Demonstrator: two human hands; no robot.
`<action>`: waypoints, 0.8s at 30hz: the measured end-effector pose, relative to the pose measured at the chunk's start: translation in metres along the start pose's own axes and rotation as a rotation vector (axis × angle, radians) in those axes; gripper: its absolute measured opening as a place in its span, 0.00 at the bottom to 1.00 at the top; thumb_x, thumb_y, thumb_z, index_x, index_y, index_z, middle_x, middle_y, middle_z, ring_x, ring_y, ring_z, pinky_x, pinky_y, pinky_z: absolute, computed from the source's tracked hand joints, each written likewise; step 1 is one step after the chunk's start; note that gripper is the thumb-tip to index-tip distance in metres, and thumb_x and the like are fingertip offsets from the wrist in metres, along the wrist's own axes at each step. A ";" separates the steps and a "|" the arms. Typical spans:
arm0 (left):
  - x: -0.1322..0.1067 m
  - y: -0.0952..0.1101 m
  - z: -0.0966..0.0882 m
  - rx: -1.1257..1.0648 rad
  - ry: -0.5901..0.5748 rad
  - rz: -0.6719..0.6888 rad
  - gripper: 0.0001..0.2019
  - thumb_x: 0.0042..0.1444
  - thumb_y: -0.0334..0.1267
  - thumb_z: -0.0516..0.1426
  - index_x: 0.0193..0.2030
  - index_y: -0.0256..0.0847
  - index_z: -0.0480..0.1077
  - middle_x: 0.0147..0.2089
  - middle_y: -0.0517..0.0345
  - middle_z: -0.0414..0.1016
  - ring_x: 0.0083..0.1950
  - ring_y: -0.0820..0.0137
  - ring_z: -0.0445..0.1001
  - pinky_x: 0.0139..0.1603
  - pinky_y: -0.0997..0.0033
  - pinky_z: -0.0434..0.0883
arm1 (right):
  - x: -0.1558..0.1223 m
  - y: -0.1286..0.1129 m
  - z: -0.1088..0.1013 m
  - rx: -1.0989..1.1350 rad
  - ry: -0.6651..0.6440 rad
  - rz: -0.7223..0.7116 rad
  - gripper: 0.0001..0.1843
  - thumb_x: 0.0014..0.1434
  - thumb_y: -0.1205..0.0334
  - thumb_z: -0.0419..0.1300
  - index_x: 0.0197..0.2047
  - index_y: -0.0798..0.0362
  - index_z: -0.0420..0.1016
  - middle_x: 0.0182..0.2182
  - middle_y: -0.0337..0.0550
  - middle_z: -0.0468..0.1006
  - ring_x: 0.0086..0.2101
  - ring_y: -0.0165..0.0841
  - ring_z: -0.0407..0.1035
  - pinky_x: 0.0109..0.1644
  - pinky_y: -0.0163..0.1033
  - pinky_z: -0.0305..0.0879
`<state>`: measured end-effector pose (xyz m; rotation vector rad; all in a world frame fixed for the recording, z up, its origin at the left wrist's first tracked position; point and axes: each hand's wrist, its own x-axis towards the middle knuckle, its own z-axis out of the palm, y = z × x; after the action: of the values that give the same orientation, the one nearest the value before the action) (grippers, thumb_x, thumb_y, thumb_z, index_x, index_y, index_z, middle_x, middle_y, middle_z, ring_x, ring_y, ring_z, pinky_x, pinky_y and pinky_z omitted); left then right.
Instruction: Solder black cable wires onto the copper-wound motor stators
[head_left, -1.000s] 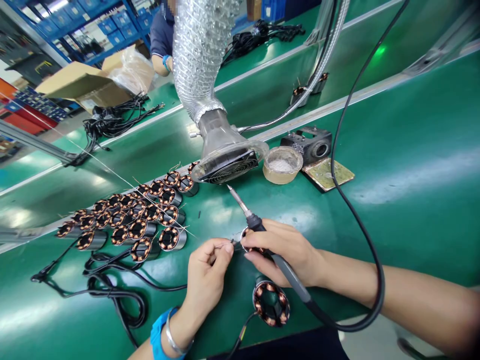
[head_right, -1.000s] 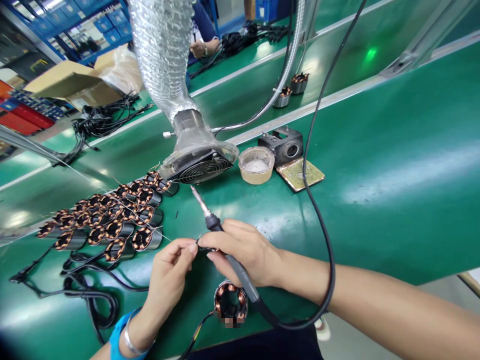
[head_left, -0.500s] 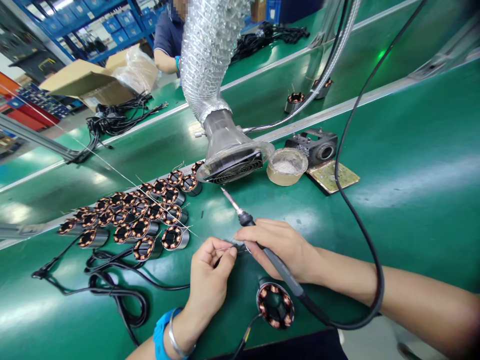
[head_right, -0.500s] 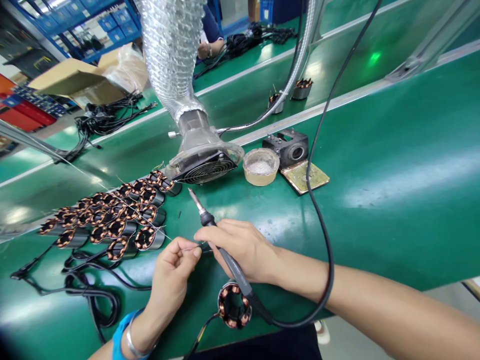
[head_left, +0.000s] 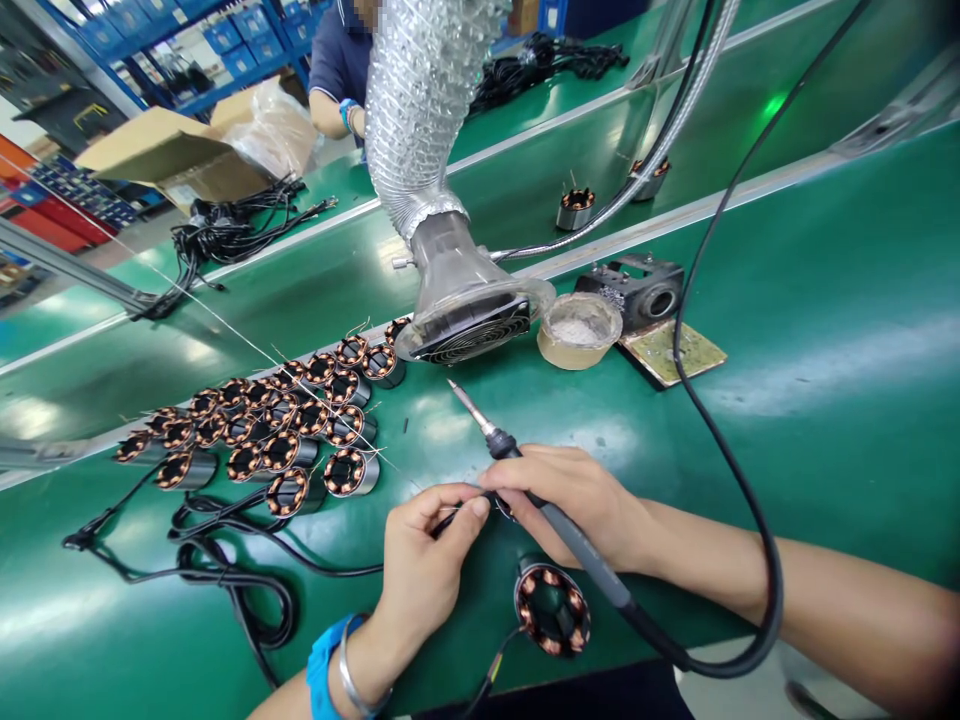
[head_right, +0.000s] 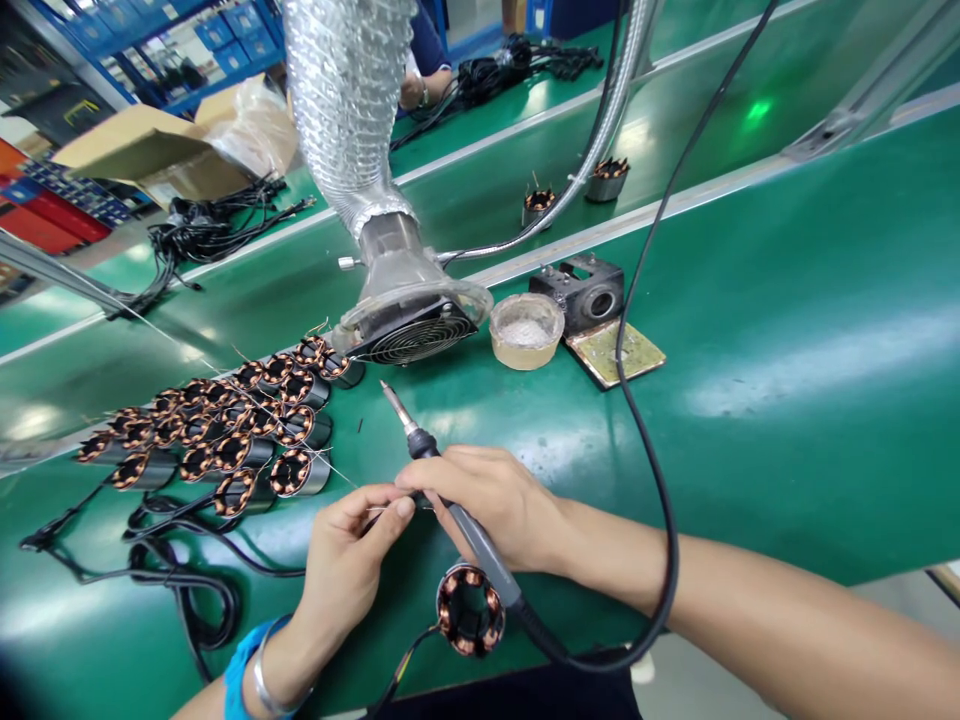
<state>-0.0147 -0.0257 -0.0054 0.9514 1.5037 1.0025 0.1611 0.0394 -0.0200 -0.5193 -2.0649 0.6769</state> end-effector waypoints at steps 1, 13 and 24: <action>0.001 0.001 -0.001 0.015 -0.013 0.006 0.09 0.52 0.41 0.64 0.35 0.38 0.77 0.31 0.56 0.79 0.31 0.72 0.72 0.35 0.75 0.69 | 0.000 -0.001 -0.001 0.002 0.002 0.001 0.15 0.62 0.75 0.50 0.49 0.52 0.67 0.31 0.40 0.76 0.27 0.29 0.69 0.31 0.33 0.67; 0.000 0.003 -0.005 0.284 -0.126 0.159 0.14 0.63 0.43 0.53 0.31 0.37 0.70 0.23 0.66 0.58 0.24 0.77 0.53 0.25 0.78 0.54 | 0.007 -0.002 -0.013 0.117 -0.149 0.035 0.17 0.59 0.74 0.54 0.52 0.55 0.67 0.35 0.42 0.77 0.33 0.29 0.71 0.38 0.32 0.69; -0.005 -0.001 0.004 0.538 -0.051 0.332 0.11 0.65 0.39 0.51 0.35 0.39 0.70 0.24 0.65 0.68 0.24 0.76 0.63 0.28 0.76 0.60 | 0.003 -0.007 -0.009 0.009 -0.094 0.040 0.14 0.63 0.73 0.54 0.51 0.53 0.67 0.36 0.43 0.79 0.32 0.30 0.71 0.37 0.34 0.71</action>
<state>-0.0104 -0.0303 -0.0046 1.6364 1.6389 0.7995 0.1667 0.0378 -0.0095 -0.5336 -2.1434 0.7459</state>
